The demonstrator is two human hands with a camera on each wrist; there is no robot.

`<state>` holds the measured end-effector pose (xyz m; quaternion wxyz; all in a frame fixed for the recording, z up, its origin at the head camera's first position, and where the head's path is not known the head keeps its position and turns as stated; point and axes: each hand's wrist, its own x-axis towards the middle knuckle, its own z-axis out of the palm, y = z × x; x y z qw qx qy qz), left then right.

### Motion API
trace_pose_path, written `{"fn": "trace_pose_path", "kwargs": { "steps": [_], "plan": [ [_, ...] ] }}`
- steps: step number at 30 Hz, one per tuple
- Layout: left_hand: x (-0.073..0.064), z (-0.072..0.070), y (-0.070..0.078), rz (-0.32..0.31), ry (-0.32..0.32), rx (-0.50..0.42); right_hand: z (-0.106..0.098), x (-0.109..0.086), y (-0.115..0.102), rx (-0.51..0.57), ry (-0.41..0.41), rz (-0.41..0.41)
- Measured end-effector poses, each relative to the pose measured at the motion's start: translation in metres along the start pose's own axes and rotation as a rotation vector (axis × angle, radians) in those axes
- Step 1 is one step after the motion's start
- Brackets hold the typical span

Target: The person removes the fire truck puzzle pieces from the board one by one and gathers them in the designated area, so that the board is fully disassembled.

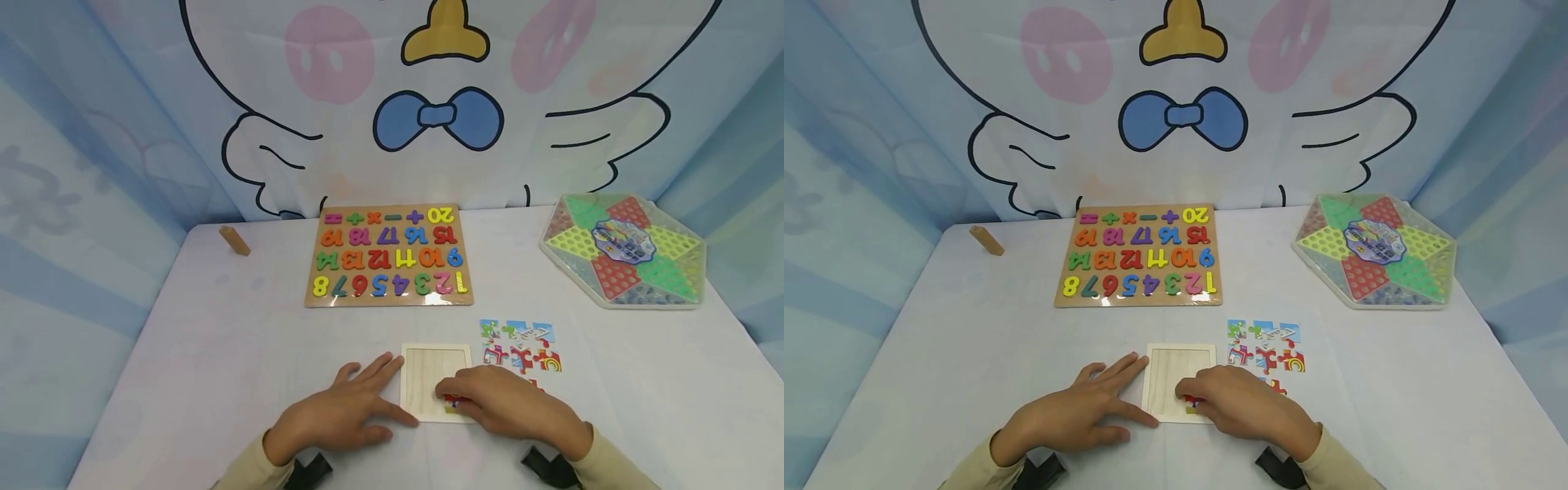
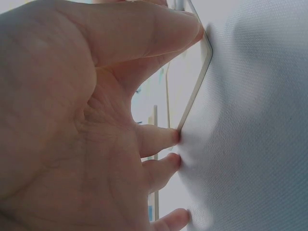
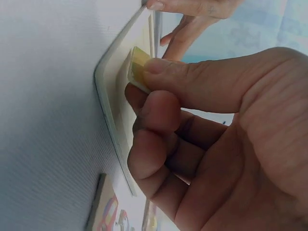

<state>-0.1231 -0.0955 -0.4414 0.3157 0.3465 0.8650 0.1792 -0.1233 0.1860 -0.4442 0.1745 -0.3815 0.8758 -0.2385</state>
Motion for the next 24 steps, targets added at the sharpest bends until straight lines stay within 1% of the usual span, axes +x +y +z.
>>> {"fn": "trace_pose_path", "kwargs": {
  "steps": [3,6,10,14,17,20,24],
  "plan": [
    [0.001,0.001,0.001,0.005,-0.007,0.004,-0.005,-0.006,0.004,0.031,0.025,-0.017],
    [0.003,0.002,0.002,0.006,-0.011,0.008,-0.014,-0.018,0.009,0.052,0.052,0.021],
    [0.003,0.002,0.003,0.004,-0.008,0.016,-0.03,-0.039,0.02,0.038,0.096,0.118],
    [0.002,0.001,0.003,0.003,-0.006,0.018,-0.041,-0.065,0.039,0.032,0.121,0.233],
    [0.002,0.001,0.002,0.001,-0.004,0.017,-0.043,-0.081,0.053,0.049,0.131,0.3],
    [0.001,0.0,0.002,-0.004,0.0,0.017,-0.04,-0.092,0.062,0.071,0.14,0.333],
    [0.001,-0.001,0.002,-0.011,0.002,0.018,-0.035,-0.103,0.067,0.101,0.138,0.338]
  ]
}}
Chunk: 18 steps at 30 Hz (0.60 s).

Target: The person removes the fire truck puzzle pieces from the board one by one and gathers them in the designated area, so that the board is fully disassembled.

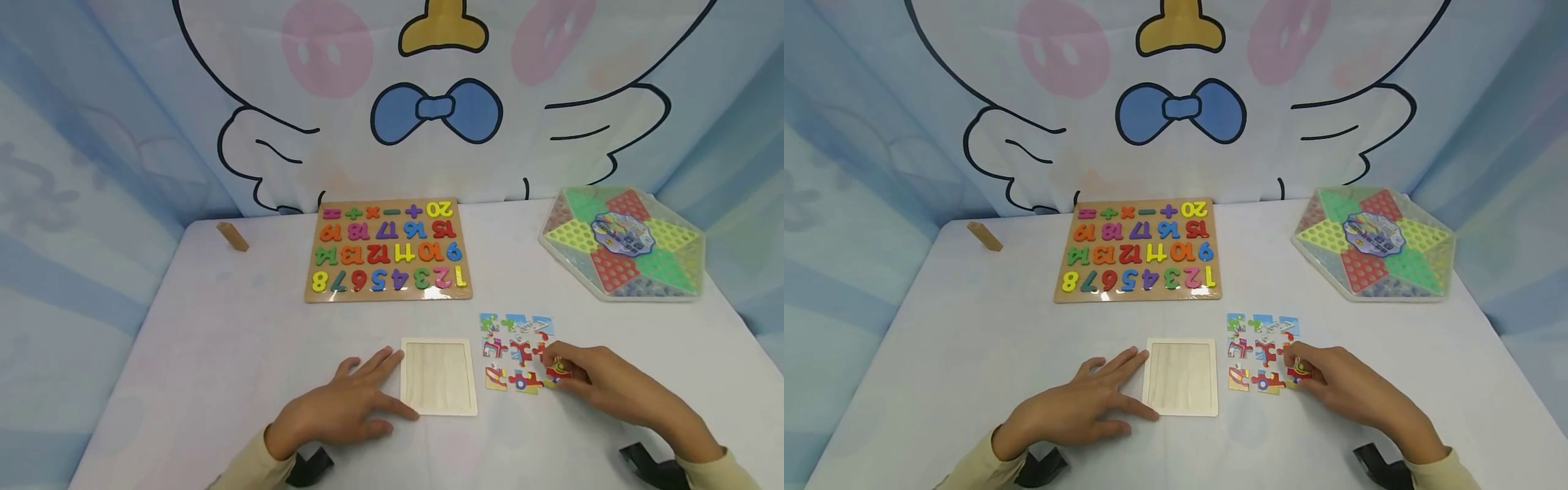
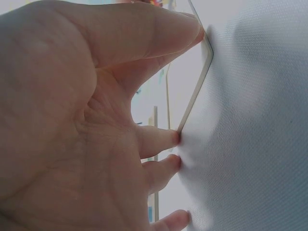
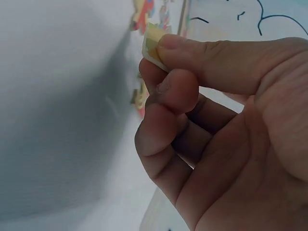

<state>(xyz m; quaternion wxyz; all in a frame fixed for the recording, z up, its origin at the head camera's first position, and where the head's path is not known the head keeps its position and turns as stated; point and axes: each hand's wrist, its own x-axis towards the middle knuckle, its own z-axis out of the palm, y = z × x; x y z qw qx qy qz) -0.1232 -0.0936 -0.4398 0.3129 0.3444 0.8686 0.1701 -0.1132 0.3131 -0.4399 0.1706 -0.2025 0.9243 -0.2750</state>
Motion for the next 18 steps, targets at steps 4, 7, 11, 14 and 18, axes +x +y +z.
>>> {"fn": "trace_pose_path", "kwargs": {
  "steps": [4,7,11,14,18],
  "plan": [
    [0.001,0.0,-0.001,0.002,0.001,-0.004,0.005,-0.005,0.006,0.006,0.007,-0.02],
    [0.001,0.0,-0.002,0.003,0.001,-0.005,0.008,-0.006,0.008,-0.02,0.033,-0.011],
    [0.0,0.0,-0.002,0.002,0.002,-0.009,0.013,-0.007,0.008,-0.062,0.083,0.016],
    [0.0,0.0,-0.002,-0.001,0.0,-0.011,0.016,-0.007,0.007,-0.104,0.131,0.006],
    [0.001,0.0,-0.001,0.002,-0.004,-0.006,0.02,-0.008,0.005,-0.154,0.168,0.006]
  ]
}}
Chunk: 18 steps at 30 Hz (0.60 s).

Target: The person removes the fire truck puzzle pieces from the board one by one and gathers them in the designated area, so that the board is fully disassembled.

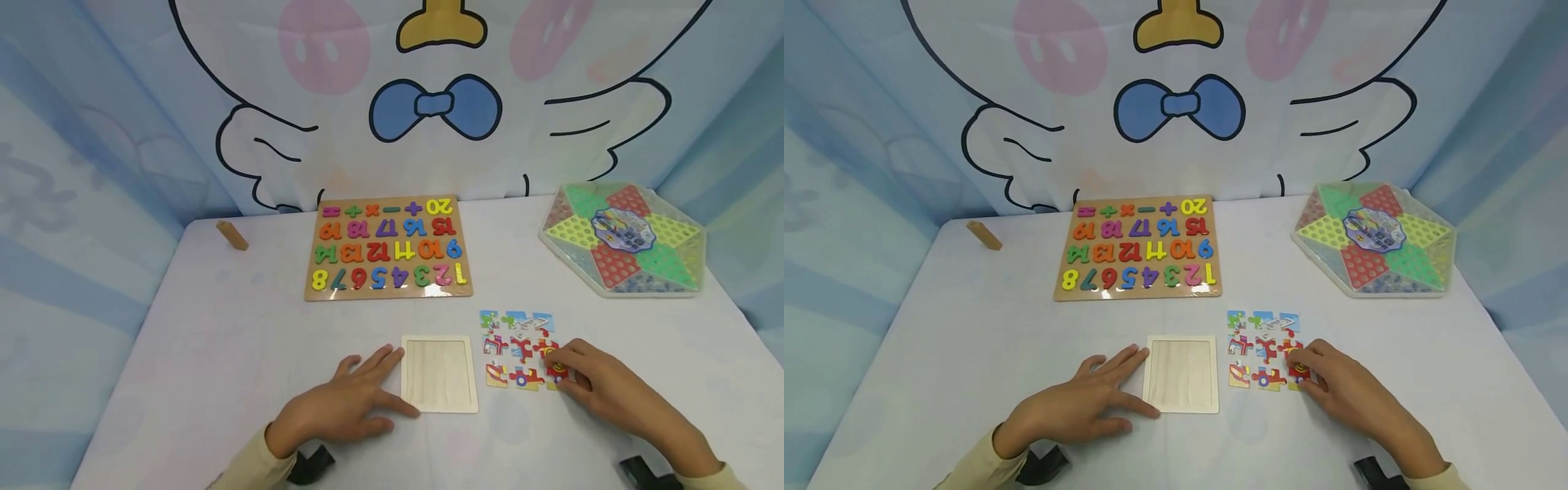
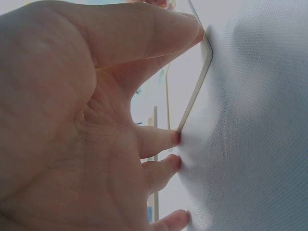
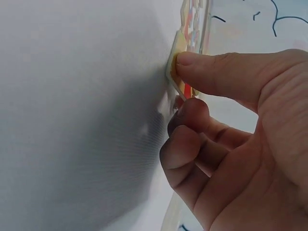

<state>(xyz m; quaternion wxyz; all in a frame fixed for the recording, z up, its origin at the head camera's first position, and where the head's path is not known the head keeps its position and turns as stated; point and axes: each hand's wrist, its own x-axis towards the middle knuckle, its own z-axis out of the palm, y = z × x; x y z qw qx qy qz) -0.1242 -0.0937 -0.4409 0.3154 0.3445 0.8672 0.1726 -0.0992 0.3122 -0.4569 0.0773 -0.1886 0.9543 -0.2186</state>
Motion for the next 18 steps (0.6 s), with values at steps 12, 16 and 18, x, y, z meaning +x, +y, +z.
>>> {"fn": "trace_pose_path", "kwargs": {
  "steps": [12,16,18],
  "plan": [
    [-0.0008,0.0005,0.0004,-0.008,0.0,-0.004,0.0055,-0.0028,-0.0081,-0.073,-0.003,0.113],
    [-0.0009,0.0003,0.0001,-0.006,0.003,-0.003,0.0065,-0.0031,-0.0094,-0.097,0.008,0.122],
    [-0.0004,0.0004,-0.0001,-0.003,0.005,-0.005,0.0065,-0.0035,-0.0091,-0.1,0.013,0.123]
  ]
}}
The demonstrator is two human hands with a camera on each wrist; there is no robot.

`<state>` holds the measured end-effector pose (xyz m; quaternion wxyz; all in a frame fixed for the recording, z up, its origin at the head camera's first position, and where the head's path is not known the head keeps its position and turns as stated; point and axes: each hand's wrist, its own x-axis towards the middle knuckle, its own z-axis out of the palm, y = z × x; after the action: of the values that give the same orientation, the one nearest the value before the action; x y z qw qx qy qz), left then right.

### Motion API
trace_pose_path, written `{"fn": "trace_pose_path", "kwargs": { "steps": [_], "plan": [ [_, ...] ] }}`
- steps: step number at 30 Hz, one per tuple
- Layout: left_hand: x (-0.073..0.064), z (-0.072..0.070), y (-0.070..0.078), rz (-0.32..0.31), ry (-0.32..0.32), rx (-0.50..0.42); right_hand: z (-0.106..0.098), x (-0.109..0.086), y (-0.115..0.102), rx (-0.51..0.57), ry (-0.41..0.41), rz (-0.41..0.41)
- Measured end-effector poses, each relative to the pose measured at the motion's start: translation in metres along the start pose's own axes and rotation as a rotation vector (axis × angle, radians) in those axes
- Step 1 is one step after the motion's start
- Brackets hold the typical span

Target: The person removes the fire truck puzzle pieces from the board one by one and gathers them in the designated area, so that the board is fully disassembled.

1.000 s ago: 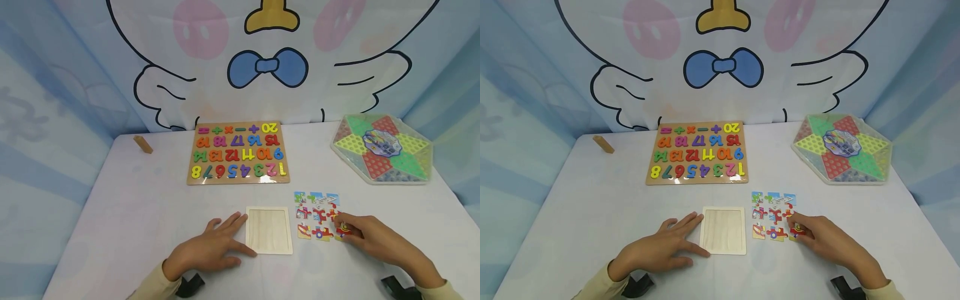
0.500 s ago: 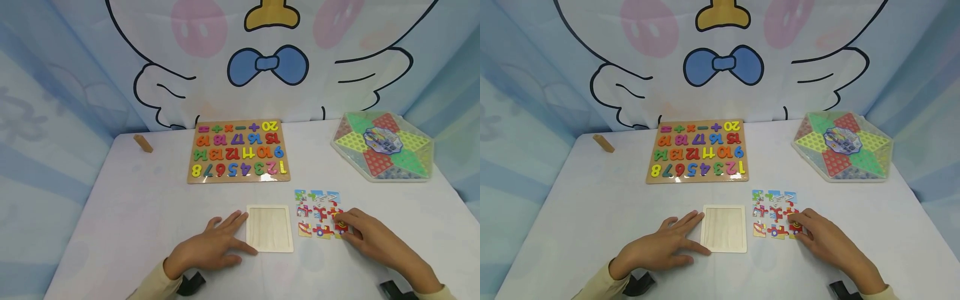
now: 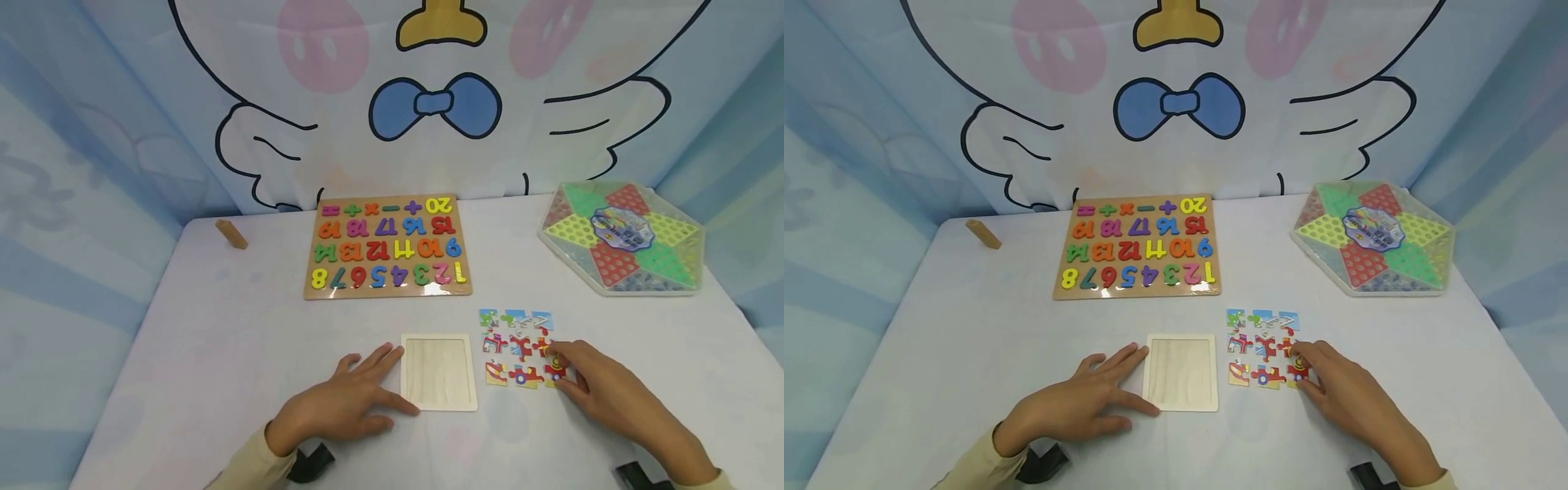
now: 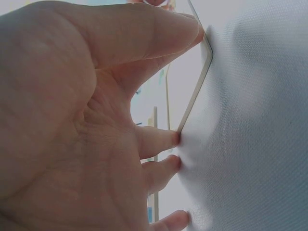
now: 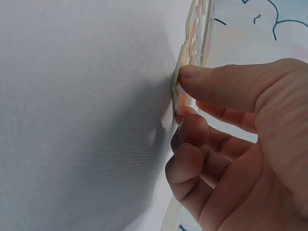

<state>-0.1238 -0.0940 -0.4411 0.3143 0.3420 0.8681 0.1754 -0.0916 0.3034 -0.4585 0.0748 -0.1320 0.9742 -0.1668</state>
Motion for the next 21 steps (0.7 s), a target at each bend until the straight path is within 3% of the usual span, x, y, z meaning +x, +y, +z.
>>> {"fn": "trace_pose_path", "kwargs": {
  "steps": [21],
  "plan": [
    [0.0004,0.0003,0.0007,-0.002,0.007,-0.01,0.0029,-0.0029,-0.0007,0.012,0.023,0.012]
  ]
}}
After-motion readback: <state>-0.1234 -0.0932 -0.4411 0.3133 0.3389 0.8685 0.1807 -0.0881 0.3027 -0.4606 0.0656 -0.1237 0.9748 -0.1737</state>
